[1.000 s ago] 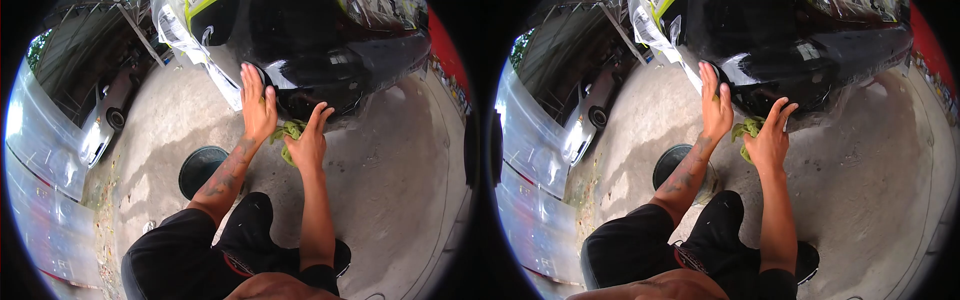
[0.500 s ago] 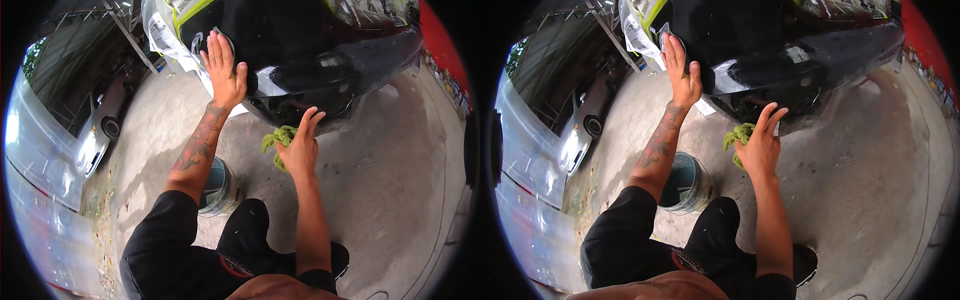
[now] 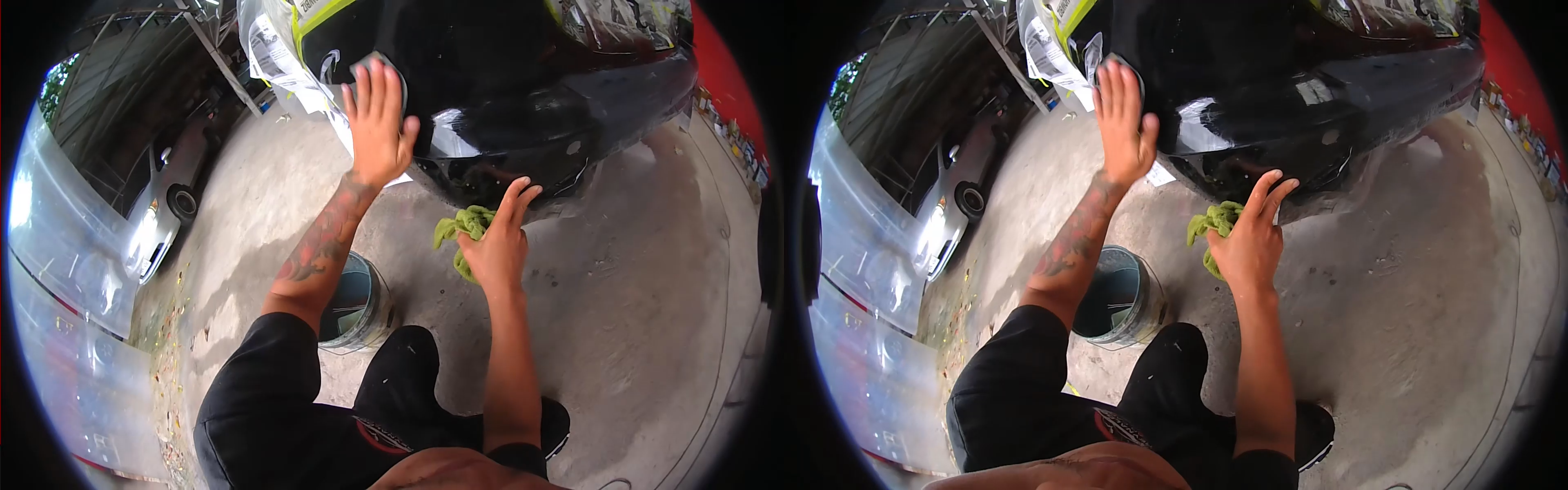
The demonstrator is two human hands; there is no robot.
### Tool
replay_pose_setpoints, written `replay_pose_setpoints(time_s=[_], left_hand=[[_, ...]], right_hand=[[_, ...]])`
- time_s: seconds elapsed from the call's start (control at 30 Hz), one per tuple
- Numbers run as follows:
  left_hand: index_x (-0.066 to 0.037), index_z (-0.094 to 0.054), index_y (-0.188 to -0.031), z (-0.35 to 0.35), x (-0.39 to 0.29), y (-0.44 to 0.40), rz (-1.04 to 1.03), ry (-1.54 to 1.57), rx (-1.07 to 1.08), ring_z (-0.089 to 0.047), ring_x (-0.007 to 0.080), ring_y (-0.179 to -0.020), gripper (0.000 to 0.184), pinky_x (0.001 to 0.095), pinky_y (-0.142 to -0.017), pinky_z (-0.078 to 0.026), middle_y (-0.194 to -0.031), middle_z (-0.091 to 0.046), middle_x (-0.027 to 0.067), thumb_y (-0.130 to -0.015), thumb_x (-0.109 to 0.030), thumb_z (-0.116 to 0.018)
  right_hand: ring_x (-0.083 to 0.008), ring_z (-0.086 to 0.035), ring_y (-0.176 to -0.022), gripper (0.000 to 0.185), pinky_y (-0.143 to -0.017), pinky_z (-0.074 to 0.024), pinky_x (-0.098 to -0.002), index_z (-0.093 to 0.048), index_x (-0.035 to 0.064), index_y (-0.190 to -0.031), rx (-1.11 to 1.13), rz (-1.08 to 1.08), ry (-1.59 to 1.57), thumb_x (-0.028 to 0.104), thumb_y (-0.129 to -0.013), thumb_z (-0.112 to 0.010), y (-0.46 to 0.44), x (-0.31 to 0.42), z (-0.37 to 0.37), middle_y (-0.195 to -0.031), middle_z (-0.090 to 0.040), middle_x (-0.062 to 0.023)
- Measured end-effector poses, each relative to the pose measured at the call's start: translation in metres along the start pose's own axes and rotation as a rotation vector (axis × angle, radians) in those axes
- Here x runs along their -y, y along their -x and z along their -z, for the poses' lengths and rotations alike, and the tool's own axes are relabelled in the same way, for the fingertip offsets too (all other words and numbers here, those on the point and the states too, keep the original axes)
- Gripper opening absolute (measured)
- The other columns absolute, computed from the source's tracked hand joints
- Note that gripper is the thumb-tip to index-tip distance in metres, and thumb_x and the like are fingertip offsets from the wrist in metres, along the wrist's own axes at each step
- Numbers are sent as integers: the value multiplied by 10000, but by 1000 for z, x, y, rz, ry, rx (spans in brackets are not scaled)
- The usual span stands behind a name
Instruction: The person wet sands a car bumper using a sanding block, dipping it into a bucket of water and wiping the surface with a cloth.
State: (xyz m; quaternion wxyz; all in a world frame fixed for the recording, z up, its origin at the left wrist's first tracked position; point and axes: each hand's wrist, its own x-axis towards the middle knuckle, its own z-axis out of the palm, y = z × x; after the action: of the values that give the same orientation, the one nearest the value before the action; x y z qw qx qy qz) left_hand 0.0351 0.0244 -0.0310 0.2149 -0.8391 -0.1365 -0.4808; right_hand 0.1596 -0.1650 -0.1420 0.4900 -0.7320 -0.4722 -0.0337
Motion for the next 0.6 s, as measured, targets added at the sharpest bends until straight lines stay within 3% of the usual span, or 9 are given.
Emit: replay_pose_setpoints(time_s=[0.07,0.17,0.23,0.33,0.43,0.53,0.6], left_hand=[[-8,-256,-1623,-8,17,44,-106,-94,153,-104,417,-1588,731,634,-1229,-2,-1693,-186,252,-1035,-395,-452],[-38,-310,-1613,0,22,40,-170,-176,174,-131,375,-1593,703,638,-1227,16,-1697,-227,199,-1032,-406,-456],[-78,-348,-1608,17,10,-17,-201,-245,114,-178,363,-1583,675,643,-1223,12,-1698,-264,138,-1027,-397,-474],[-76,-364,-1596,29,-16,-86,-249,-319,2,-231,361,-1563,697,647,-1216,-46,-1682,-306,119,-979,-322,-573],[-68,-370,-1591,29,-15,-69,-222,-299,7,-236,357,-1562,707,644,-1215,-67,-1674,-318,127,-966,-310,-596],[-80,-375,-1596,15,9,-2,-217,-293,142,-207,350,-1577,696,638,-1225,-11,-1681,-305,136,-1004,-408,-536],[-99,-387,-1596,20,14,-7,-242,-343,135,-220,322,-1578,680,638,-1222,38,-1677,-324,112,-1015,-429,-516]], right_hand=[[-520,-667,-1049,1291,-869,-590,-453,-4,-18,-1605,9,1,8,211,-693,-889,-1,1,3,-1592,-100,-450],[-521,-670,-1036,1292,-864,-591,-449,1,-18,-1606,13,-11,24,206,-691,-884,0,2,6,-1591,-99,-452],[-521,-672,-1029,1288,-865,-590,-448,1,-17,-1606,-5,-7,25,198,-690,-879,-1,4,5,-1592,-97,-452],[-514,-669,-1048,1283,-860,-589,-445,-1,-14,-1607,13,-32,23,186,-688,-874,-1,3,3,-1592,-103,-452],[-505,-668,-1067,1272,-863,-586,-438,-10,-12,-1607,-13,-11,18,176,-690,-871,-1,2,2,-1591,-115,-453],[-529,-635,-1120,1303,-914,-566,-472,34,36,-1627,4,-4,-10,154,-705,-879,0,-1,6,-1623,-111,-409],[-530,-637,-1111,1294,-912,-567,-472,32,36,-1626,13,-16,17,145,-709,-875,0,0,8,-1624,-116,-408]])
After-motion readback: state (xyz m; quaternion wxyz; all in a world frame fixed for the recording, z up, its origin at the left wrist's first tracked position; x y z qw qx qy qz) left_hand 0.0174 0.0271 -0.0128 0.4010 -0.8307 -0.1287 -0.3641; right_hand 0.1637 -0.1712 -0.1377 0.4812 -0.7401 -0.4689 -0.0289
